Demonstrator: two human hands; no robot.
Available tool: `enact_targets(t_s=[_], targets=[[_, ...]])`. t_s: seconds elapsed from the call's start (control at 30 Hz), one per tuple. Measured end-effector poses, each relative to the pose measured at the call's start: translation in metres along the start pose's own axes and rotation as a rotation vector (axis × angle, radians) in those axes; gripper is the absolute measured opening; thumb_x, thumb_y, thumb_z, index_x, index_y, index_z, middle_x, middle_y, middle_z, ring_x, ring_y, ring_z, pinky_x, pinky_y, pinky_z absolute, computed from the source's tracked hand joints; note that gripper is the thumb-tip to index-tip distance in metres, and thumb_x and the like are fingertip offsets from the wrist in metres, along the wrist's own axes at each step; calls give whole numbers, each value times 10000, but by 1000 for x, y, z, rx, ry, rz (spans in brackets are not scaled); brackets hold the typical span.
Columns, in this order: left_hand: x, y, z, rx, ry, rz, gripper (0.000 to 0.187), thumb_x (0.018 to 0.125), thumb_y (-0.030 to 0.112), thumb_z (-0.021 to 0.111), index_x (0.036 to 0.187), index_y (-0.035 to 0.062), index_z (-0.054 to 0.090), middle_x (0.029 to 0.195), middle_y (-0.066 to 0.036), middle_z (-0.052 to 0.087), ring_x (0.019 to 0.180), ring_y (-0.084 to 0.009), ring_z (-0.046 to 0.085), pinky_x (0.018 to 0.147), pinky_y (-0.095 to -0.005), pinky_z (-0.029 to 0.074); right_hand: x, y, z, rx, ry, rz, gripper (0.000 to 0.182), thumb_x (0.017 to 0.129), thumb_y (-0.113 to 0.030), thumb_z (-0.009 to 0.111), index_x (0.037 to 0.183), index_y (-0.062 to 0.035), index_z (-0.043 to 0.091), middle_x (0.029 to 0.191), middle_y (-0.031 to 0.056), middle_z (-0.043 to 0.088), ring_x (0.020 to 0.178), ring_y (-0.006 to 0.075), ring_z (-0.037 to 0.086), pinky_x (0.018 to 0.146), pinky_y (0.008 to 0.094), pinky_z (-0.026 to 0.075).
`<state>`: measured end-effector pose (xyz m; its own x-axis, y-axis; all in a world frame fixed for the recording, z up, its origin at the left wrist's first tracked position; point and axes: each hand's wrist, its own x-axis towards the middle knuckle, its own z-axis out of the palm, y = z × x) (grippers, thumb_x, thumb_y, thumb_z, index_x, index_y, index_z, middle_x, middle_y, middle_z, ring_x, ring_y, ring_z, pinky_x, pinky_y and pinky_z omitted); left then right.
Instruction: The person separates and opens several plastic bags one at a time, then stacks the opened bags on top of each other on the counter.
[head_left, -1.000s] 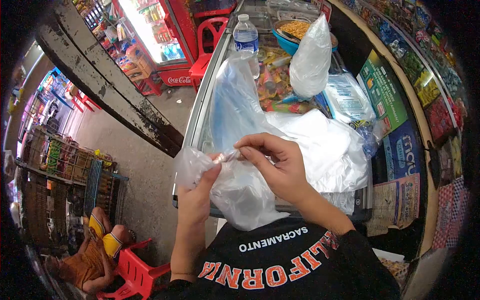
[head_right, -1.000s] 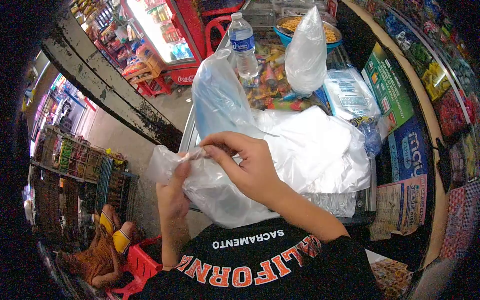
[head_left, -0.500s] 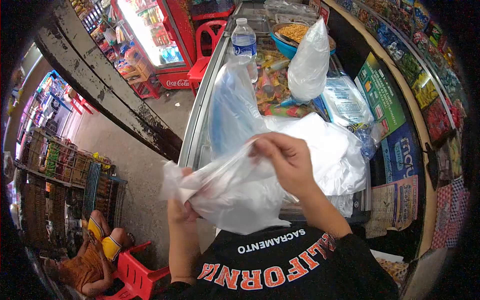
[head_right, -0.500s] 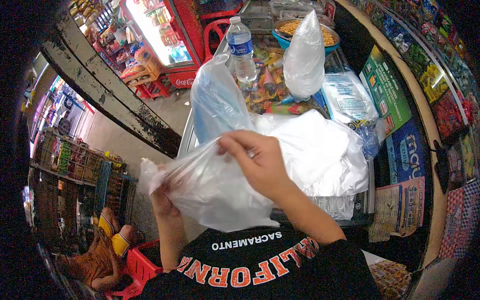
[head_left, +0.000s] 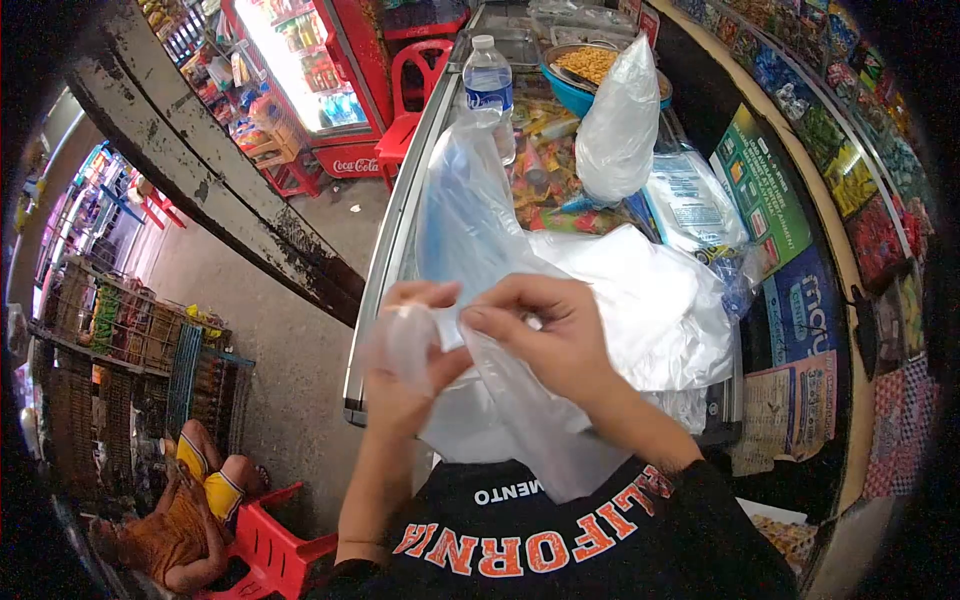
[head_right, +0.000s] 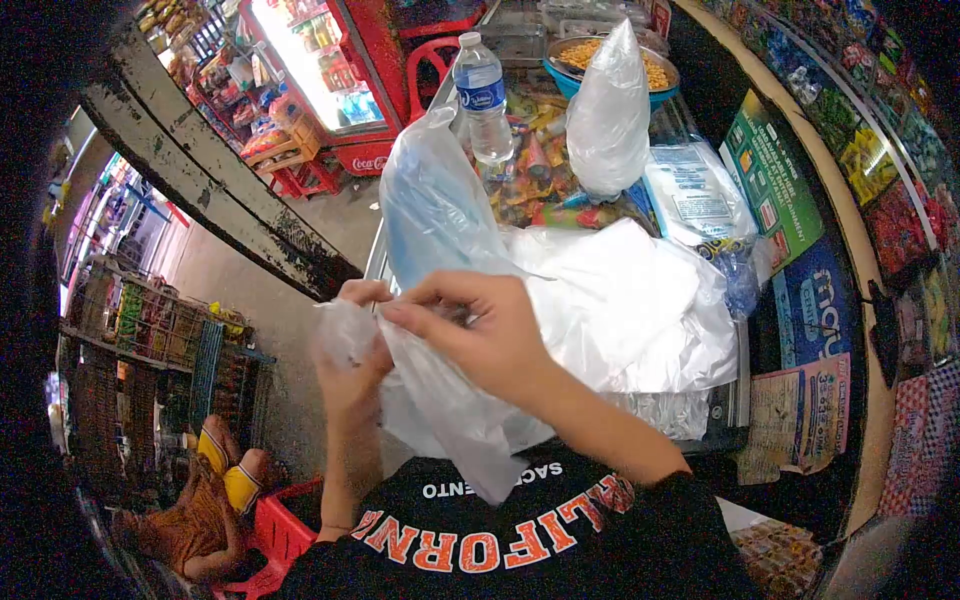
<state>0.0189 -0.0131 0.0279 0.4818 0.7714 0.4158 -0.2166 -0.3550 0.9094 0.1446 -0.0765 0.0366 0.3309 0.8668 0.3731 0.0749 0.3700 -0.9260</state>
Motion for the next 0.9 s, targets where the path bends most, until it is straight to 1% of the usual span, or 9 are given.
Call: enact_targets(t_s=[0.3,0.37,0.47,0.53,0.6,0.73,0.8,0.87,0.9], targets=[[-8,-32,4,-123,55,132,297,776,253,525,957,17,511,898,-81,456,789,-139,452,670,-243,377,-6,7,-1,-190,-78,79,253,828,-205,473,751,16,567,565,39,513,507,63,418,486,207,355],[-11,-33,-7,-672,-40,-53,404,789,323,490,1053,23,428,913,-91,470,773,-143,474,627,-252,409,-1,19,-2,178,195,126,258,828,-226,472,743,2,559,617,29,535,507,97,455,503,218,380],[-27,-51,-36,-464,148,-267,411,799,356,455,1057,40,407,986,-63,436,837,-177,466,743,-367,433,10,13,-23,713,370,278,244,830,-243,462,743,-35,556,679,28,559,514,134,498,509,236,410],[-14,-34,-46,-324,98,-456,493,731,370,541,1053,14,427,934,-64,490,772,-146,495,676,-311,446,18,-1,-47,866,441,294,247,834,-265,447,705,-79,545,597,3,529,497,110,495,490,246,420],[-6,-29,-69,-81,-588,-627,435,736,334,553,1015,8,481,762,-44,528,582,-70,479,471,-184,334,23,22,-95,1243,24,142,249,870,-255,373,715,-107,502,516,-60,398,441,55,403,427,189,357],[14,-20,-87,-175,-577,-562,329,689,237,596,902,-11,556,594,-26,499,504,-53,440,433,-169,295,40,7,-88,1150,-5,137,226,863,-247,391,758,-110,536,521,-59,427,446,57,432,425,196,376],[18,-55,-122,-292,-487,-351,357,668,242,599,918,-8,553,615,-63,532,542,-111,503,445,-195,368,48,-2,-78,1068,145,182,248,853,-266,389,867,-83,557,666,-1,552,600,114,544,573,246,456],[13,-67,-85,-241,279,-148,547,717,287,558,1178,60,372,947,-75,516,613,-145,543,498,-270,460,63,2,-76,1120,31,217,308,840,-278,377,982,-52,532,899,75,579,821,184,561,757,311,439],[18,-74,-86,-240,280,-147,547,717,287,558,1178,60,372,947,-75,516,613,-145,543,498,-270,460,70,24,-84,1259,-306,143,354,829,-270,364,1052,-27,493,1032,105,533,935,208,519,847,327,385]])
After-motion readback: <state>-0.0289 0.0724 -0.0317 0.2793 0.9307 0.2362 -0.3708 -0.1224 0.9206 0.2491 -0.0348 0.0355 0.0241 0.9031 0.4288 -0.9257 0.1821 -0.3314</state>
